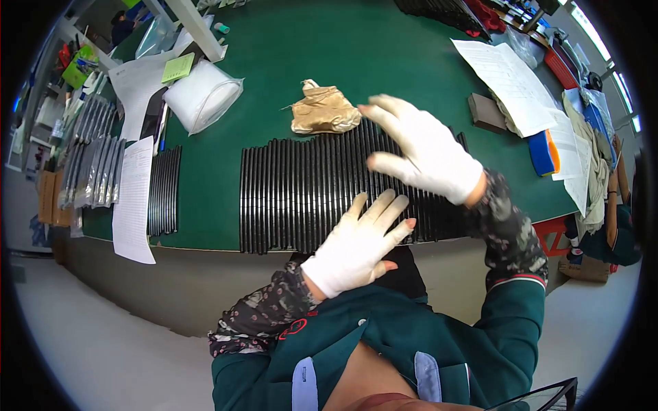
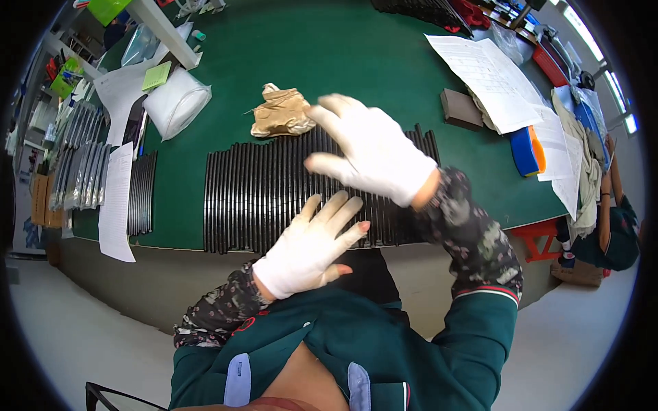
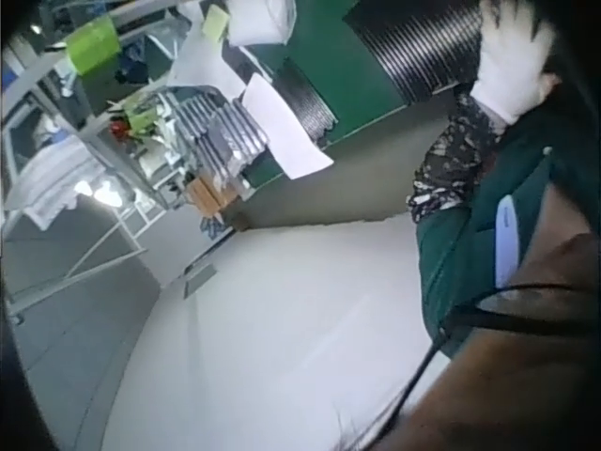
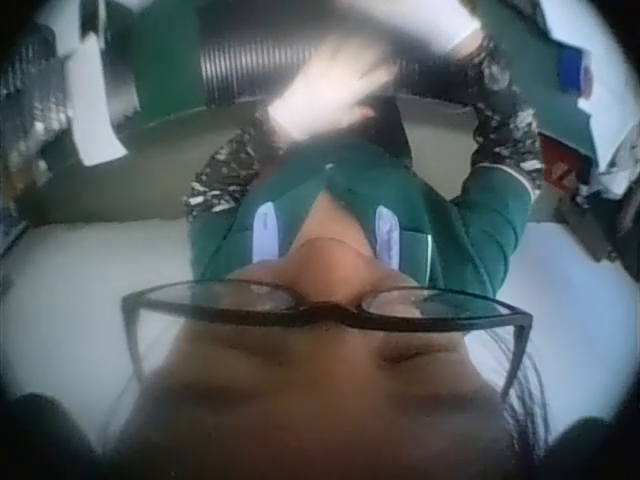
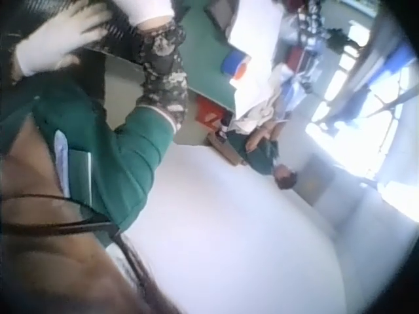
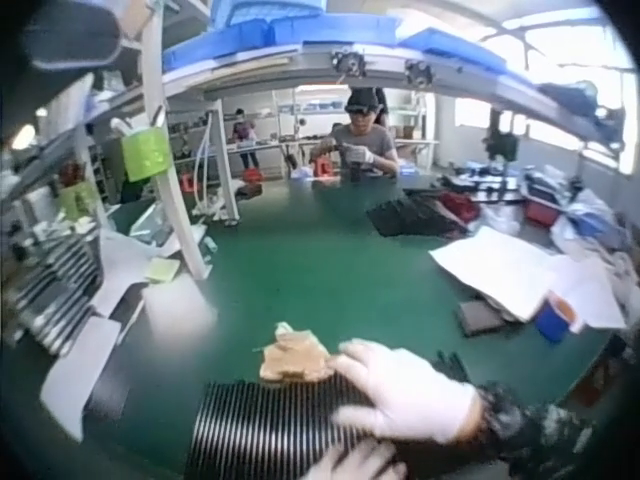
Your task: The recorder is checking production paperwork and cleaning a series of black metal rods on a workbench using a cloth.
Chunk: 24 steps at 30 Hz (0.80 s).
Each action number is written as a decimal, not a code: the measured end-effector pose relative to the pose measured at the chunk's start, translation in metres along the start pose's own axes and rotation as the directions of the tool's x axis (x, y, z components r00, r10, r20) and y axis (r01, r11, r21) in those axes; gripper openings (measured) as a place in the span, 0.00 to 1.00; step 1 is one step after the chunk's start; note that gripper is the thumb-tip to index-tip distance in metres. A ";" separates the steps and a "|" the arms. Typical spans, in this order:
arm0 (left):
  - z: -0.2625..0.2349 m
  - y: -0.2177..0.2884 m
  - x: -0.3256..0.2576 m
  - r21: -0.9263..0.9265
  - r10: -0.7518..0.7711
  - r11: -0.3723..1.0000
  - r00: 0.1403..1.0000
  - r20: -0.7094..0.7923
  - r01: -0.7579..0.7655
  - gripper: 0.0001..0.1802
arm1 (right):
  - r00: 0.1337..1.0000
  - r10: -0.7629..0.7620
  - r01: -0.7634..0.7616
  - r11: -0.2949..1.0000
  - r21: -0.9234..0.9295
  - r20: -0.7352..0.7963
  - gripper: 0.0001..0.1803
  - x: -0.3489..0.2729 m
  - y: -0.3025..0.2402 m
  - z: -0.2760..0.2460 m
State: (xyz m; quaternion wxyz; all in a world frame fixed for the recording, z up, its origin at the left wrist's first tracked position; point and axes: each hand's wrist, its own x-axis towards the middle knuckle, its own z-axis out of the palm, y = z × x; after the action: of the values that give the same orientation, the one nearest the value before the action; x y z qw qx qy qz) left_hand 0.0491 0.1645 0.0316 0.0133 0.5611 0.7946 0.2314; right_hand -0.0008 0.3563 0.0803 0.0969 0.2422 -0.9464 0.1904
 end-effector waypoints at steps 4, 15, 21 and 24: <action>0.014 -0.001 0.005 0.006 -0.019 1.000 0.999 0.039 0.019 0.42 | 0.996 0.090 -0.091 0.964 -0.251 -0.017 0.42 0.078 0.006 0.051; 0.013 -0.005 0.003 0.043 -0.056 0.998 0.995 0.076 0.053 0.40 | 0.996 0.092 -0.092 0.995 0.040 0.002 0.14 0.080 0.041 0.067; 0.017 -0.007 0.001 0.037 -0.053 0.998 0.997 0.057 0.051 0.38 | 0.987 0.017 -0.030 0.996 0.083 0.159 0.18 0.065 0.034 0.059; 0.018 -0.006 0.001 0.054 -0.063 0.997 0.996 0.070 0.059 0.37 | 0.998 -0.027 0.015 0.981 0.191 0.058 0.18 0.062 0.042 0.057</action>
State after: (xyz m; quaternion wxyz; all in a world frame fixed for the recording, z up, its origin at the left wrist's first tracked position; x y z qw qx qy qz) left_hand 0.0487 0.1702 0.0138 0.0344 0.5447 0.8161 0.1897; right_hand -0.0801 0.3406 0.0322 0.0465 0.2660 -0.9238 0.2716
